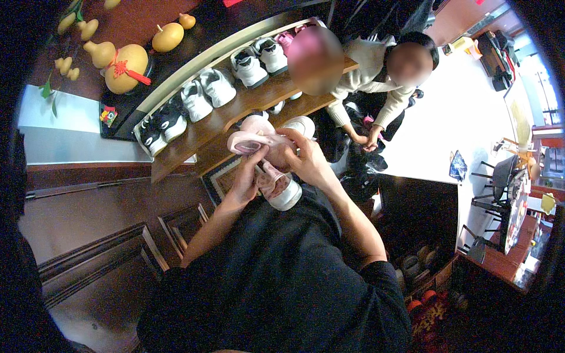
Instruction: The person sits on the floor and organizes shoes on a multi-tiered wooden shoe rack. They pick up various shoes, inspect them, and place them back on the shelves in an orderly manner.
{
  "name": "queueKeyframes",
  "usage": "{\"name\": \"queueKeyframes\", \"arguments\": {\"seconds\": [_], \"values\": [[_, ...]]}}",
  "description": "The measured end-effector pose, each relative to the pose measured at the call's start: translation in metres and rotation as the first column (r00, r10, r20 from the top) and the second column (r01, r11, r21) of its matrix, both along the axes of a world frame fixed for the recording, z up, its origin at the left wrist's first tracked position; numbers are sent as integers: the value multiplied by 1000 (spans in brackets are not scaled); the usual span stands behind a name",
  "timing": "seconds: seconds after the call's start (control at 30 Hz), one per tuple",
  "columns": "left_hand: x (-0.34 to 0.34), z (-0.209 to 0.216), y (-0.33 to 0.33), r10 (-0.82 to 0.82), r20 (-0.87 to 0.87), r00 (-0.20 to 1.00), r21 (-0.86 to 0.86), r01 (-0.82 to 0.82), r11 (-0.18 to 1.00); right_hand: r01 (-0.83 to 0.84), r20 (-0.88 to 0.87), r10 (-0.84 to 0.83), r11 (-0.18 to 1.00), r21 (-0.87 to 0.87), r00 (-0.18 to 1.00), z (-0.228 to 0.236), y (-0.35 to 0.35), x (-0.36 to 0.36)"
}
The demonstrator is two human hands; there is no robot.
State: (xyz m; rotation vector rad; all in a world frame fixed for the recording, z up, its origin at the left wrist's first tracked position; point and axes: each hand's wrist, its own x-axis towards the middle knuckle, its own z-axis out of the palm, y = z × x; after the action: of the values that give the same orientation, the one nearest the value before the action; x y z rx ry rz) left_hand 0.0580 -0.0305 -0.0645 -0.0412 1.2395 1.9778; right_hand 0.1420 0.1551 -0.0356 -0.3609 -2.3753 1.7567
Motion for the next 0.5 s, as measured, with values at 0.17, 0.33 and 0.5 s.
{"name": "queueKeyframes", "arguments": {"seconds": [0.17, 0.33, 0.5], "values": [[-11, 0, -5, -82, 67, 994, 41, 79, 996, 54, 53, -50, 995, -78, 997, 4, -3, 0], [-3, 7, 1, 2, -71, 997, -26, -4, 1000, 53, 67, -49, 997, -48, 997, 11, -4, -4], [-1, -3, 4, -29, -102, 994, -65, 23, 998, 75, -11, -74, 985, 155, 997, 8, 2, -6]]}}
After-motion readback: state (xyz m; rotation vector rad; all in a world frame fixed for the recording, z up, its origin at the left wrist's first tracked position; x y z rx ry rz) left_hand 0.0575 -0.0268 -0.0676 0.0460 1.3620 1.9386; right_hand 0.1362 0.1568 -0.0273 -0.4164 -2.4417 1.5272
